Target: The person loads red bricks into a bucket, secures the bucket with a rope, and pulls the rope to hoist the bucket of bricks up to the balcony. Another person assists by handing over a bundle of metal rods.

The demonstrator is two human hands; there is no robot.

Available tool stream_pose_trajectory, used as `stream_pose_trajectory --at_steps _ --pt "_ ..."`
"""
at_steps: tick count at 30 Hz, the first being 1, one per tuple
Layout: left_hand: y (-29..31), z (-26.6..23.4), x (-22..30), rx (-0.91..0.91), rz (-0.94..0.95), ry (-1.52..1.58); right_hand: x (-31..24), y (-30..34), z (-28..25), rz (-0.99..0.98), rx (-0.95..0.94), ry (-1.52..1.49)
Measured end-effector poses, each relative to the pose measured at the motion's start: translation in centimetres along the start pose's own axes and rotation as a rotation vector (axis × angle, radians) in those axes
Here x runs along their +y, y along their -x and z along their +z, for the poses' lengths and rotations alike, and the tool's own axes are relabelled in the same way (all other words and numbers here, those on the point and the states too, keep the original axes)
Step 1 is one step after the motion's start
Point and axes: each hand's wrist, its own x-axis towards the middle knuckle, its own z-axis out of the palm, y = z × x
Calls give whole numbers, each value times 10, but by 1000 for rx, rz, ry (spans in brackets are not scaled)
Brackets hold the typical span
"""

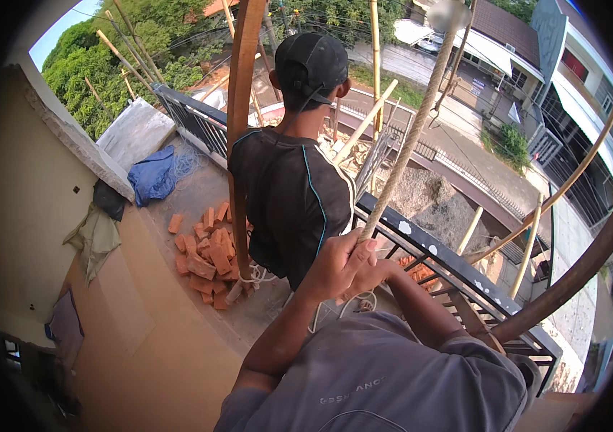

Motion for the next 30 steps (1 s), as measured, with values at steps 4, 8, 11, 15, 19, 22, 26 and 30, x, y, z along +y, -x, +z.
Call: stream_pose_trajectory --at_steps 4,8,11,15,19,22,26,30 --pt "26 -18 -24 -10 98 -22 49 42 -55 -142 947 -405" --pt "48 -25 -42 -145 -15 -14 60 119 -119 -162 1890 -292" --pt "63 -20 -74 -174 -94 6 59 148 -158 -20 1997 -112" --pt "65 -5 -85 -192 -210 -78 102 164 -236 303 2072 249" --pt "55 21 -90 -257 -368 -174 152 169 -306 522 2049 666" --pt "36 45 -104 -192 -367 -213 157 115 -330 201 1957 574" --pt "8 70 -116 -58 -370 -226 144 109 -332 -352 1573 -220" --pt "5 88 -110 168 -544 -156 173 106 -341 -284 1207 -527"
